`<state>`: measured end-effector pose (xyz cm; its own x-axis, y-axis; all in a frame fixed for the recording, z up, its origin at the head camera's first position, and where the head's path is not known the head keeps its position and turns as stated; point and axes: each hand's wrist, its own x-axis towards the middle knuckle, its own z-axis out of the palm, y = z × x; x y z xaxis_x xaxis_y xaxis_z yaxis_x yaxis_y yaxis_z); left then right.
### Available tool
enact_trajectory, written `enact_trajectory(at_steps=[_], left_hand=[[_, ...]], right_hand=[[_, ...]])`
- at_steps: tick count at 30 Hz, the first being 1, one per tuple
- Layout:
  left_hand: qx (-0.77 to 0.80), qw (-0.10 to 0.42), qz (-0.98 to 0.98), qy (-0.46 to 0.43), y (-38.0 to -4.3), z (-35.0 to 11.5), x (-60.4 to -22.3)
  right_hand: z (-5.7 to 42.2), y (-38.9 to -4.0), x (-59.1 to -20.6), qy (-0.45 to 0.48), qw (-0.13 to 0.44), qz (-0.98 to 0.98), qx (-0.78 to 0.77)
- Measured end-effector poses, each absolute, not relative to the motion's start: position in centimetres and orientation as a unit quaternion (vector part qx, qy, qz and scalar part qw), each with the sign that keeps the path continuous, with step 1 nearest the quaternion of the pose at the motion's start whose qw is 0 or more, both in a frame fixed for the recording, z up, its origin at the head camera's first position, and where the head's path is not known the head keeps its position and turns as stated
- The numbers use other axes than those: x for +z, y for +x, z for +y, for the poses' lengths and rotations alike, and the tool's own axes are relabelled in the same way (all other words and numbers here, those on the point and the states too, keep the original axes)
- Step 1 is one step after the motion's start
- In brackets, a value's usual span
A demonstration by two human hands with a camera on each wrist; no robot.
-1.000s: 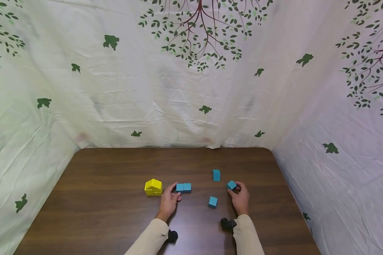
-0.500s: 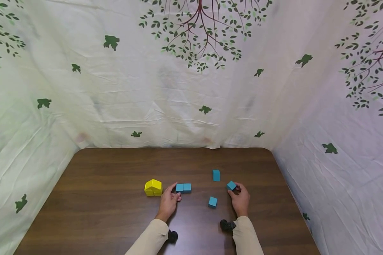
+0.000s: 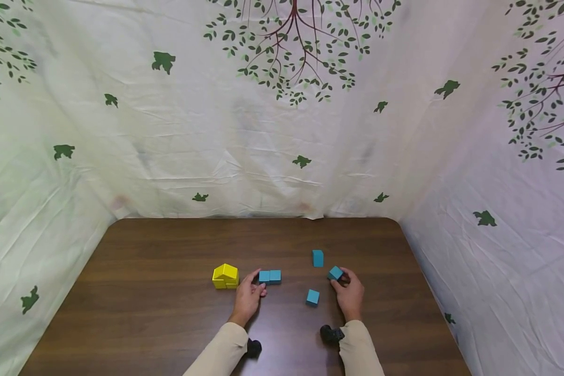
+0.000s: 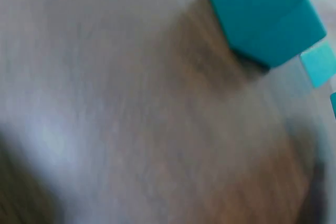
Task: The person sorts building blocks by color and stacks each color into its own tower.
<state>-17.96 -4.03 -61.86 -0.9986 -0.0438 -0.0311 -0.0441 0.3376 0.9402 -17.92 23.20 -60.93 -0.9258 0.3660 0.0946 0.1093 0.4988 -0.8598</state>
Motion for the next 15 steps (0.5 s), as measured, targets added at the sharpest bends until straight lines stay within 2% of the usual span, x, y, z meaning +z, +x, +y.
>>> enact_trajectory(at_steps=[15], left_hand=[[0.571, -0.008, 0.821, -0.021, -18.2, -4.1, -62.0]], right_hand=[[19.7, -18.6, -58.7, -0.085, 0.135, -0.847, 0.506]])
